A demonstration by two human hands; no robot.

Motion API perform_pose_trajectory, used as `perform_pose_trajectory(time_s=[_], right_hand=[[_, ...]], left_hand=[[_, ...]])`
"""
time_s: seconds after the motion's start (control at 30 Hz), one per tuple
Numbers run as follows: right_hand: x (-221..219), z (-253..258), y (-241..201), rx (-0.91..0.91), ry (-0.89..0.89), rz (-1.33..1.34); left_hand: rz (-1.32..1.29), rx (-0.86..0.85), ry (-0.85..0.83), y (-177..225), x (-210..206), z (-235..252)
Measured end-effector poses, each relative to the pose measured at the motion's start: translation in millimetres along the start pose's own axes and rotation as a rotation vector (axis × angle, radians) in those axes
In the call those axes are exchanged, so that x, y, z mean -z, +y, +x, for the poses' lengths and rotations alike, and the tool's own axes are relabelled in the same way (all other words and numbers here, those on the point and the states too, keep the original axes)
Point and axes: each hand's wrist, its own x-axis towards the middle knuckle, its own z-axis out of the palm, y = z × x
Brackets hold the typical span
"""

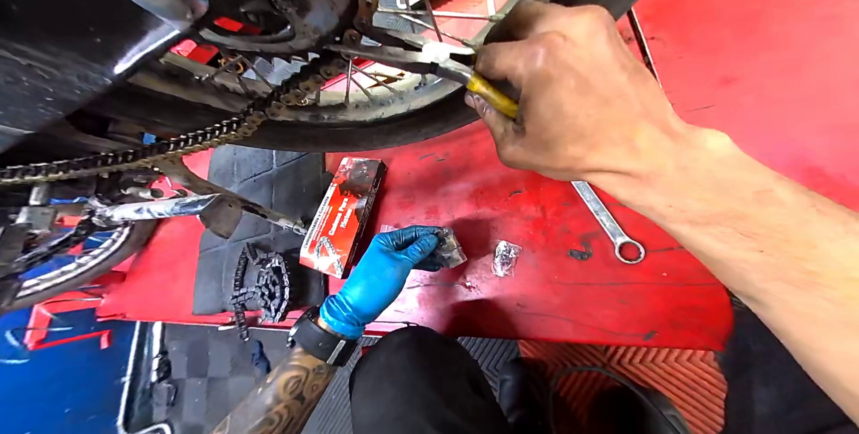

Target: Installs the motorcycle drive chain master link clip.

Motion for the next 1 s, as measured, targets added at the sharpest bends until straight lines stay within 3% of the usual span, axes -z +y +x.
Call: perform_pose_trajectory(time_s=[0.13,0.4,0.5,0.63,0.7,0.77,0.93,1.0], right_hand=[[-1,0,-3,0.005,0.004,0.010],[-1,-27,-10,-0.137,-0.150,0.014],[3,-50,-20,-0.209,-0.419,-0.066],[-11,-60,-45,-0.248,-0.950,-0.141],[-21,-60,-47,-0.227,-1.072,-0.130],[-20,-61,-40,-0.206,-0.985,-0.059],[4,-51,-28,-0.248,-0.043,0.334],[3,-48,-30,-0.175,0.143,0.446]], left_hand=[[0.000,0.014,0.055,5,-1,-1],[-0.123,0.034,0.239,29,8,-5],[-0.132,0.053,0.325,35,7,-6],[-0.213,0.041,0.376,43,0,-6],[-0.267,0.031,0.351,55,-8,-5],[-0.309,0.014,0.333,73,-19,-3],[-0.464,-0.107,0.340,107,-55,12],[-0.534,-0.145,0.330,112,-68,19]])
